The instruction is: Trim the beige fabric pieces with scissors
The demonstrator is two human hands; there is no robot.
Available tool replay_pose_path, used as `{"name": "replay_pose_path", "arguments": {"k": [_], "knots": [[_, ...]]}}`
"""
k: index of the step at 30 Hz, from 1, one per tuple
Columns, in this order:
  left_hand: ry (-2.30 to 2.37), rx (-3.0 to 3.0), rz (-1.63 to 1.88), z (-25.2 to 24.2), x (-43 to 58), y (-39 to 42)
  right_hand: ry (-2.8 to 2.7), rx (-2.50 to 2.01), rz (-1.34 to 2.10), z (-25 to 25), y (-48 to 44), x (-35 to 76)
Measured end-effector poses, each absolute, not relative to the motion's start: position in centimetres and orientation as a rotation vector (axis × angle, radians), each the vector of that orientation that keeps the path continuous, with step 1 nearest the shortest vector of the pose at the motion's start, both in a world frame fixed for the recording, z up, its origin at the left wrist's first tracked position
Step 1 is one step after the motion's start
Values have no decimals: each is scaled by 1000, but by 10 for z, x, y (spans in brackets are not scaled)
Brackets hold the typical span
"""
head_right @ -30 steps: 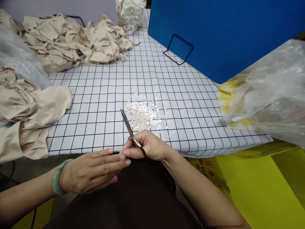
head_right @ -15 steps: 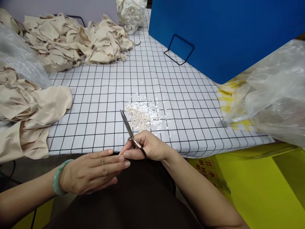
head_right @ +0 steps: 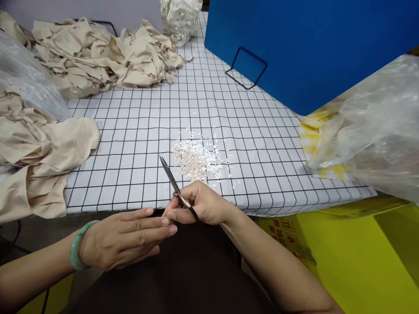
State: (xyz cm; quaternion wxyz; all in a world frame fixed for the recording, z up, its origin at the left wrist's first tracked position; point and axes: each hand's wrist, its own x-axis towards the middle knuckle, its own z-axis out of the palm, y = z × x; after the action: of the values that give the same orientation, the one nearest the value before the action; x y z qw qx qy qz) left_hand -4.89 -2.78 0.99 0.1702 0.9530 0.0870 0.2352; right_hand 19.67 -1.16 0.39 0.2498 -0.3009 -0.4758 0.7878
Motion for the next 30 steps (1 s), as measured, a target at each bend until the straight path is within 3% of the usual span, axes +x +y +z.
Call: {"name": "replay_pose_path", "arguments": {"k": [30], "knots": [[258, 2830, 754, 9, -45, -25, -1239, -888, 2057, 1, -13, 189]]}}
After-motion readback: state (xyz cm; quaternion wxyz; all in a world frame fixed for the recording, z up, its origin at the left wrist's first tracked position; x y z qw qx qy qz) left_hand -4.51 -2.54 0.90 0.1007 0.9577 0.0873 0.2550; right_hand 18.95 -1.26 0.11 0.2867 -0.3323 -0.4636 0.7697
